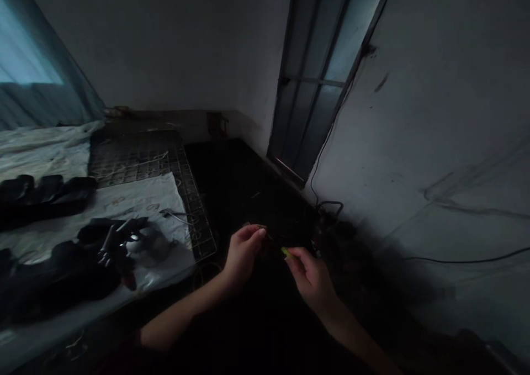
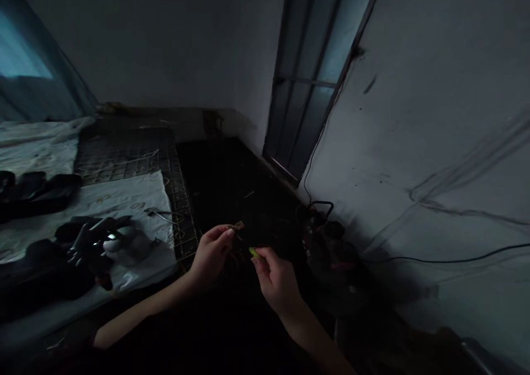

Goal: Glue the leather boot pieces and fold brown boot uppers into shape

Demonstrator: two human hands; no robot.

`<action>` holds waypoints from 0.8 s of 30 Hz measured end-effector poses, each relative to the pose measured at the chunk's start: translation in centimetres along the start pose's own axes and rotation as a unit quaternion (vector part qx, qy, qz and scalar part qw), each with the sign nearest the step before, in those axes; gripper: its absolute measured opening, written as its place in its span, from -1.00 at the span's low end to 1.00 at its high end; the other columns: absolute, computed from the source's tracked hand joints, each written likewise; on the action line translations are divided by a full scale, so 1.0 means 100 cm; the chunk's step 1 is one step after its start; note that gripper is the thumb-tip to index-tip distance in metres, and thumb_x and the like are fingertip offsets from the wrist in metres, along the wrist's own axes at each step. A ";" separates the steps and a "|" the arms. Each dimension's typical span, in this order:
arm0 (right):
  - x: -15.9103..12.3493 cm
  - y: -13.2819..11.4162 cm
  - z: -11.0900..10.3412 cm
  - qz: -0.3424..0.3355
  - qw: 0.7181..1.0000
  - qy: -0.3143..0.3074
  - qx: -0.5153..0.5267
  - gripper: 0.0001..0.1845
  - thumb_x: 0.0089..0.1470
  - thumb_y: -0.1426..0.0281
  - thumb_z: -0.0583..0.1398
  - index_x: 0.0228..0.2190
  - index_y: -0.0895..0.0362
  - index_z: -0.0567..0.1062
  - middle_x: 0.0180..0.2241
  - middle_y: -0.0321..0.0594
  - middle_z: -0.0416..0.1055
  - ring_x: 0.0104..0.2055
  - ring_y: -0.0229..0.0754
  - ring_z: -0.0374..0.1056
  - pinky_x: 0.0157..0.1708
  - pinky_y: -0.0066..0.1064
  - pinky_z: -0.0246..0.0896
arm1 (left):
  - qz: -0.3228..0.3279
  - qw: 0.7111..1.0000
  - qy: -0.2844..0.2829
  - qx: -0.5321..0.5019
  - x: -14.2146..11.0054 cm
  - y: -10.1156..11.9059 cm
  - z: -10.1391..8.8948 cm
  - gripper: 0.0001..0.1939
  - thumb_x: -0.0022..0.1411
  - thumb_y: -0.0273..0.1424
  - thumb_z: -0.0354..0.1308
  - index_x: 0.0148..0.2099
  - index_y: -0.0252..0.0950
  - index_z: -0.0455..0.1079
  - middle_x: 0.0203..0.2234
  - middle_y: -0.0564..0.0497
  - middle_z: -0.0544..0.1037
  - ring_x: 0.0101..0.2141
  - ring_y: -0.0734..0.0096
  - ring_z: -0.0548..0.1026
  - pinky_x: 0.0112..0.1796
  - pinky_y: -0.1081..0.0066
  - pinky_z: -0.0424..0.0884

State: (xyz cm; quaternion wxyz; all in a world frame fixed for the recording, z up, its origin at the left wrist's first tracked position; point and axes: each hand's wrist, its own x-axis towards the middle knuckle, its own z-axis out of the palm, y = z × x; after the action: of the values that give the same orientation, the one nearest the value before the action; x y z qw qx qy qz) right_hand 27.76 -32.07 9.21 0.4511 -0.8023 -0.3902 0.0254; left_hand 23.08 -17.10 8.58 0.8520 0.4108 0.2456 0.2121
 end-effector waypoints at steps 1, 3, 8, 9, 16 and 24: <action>0.000 0.001 0.000 0.004 1.000 0.000 0.004 -0.80 0.12 0.34 0.02 -0.28 0.11 0.40 -0.38 -0.19 0.51 -0.39 -0.22 0.45 -0.40 -0.49 0.32 | -0.008 1.000 -0.005 -0.002 -0.001 0.001 0.001 -0.70 -0.25 -0.30 0.37 -0.47 -0.39 0.43 -0.73 0.13 0.29 -0.70 0.70 0.16 -0.68 0.63 0.06; 0.000 0.002 0.001 0.006 1.000 -0.001 0.009 -0.80 0.12 0.33 0.02 -0.28 0.12 0.40 -0.40 -0.19 0.50 -0.39 -0.22 0.44 -0.40 -0.48 0.31 | -0.018 1.000 -0.008 -0.007 -0.003 0.001 0.003 -0.70 -0.27 -0.30 0.38 -0.48 -0.38 0.44 -0.73 0.12 0.31 -0.70 0.68 0.19 -0.68 0.62 0.09; -0.002 0.005 0.003 0.033 0.998 -0.018 0.046 -0.78 0.13 0.30 0.02 -0.28 0.12 0.40 -0.42 -0.21 0.47 -0.38 -0.22 0.41 -0.39 -0.48 0.27 | -0.017 1.000 -0.015 -0.003 -0.006 -0.004 0.003 -0.69 -0.27 -0.30 0.38 -0.46 -0.38 0.45 -0.67 0.07 0.39 -0.66 0.64 0.26 -0.63 0.61 0.18; -0.002 0.005 0.004 0.043 0.997 -0.018 0.055 -0.77 0.13 0.29 0.02 -0.28 0.13 0.40 -0.44 -0.22 0.46 -0.39 -0.21 0.40 -0.39 -0.48 0.26 | -0.020 1.000 -0.018 -0.002 -0.006 -0.005 0.003 -0.69 -0.26 -0.30 0.38 -0.45 -0.38 0.45 -0.67 0.07 0.39 -0.66 0.65 0.25 -0.64 0.61 0.17; 0.000 0.003 0.006 0.151 0.970 -0.035 0.188 -0.68 0.07 0.15 0.07 -0.40 0.15 0.43 -0.56 -0.31 0.31 -0.50 -0.29 0.24 -0.50 -0.50 0.14 | -0.019 0.998 -0.064 0.012 -0.007 -0.008 -0.002 -0.72 -0.18 -0.30 0.35 -0.38 -0.36 0.47 -0.60 0.05 0.45 -0.60 0.63 0.31 -0.58 0.62 0.22; -0.008 0.020 -0.022 0.232 0.945 -0.032 0.227 -0.66 -0.04 0.11 0.16 -0.49 0.15 0.44 -0.69 -0.41 0.14 -0.65 -0.38 0.04 -0.67 -0.54 -0.06 | 0.082 0.984 -0.030 0.156 0.000 -0.002 -0.013 -0.81 -0.11 -0.33 0.28 -0.39 -0.31 0.47 -0.54 0.04 0.49 -0.52 0.51 0.40 -0.48 0.54 0.32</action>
State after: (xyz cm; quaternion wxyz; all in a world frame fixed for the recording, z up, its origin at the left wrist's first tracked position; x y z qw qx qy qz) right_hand 29.25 -34.75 8.82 0.5903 -0.7458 -0.1915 0.2423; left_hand 22.38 -16.41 7.75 0.7638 0.5639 0.2156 0.2284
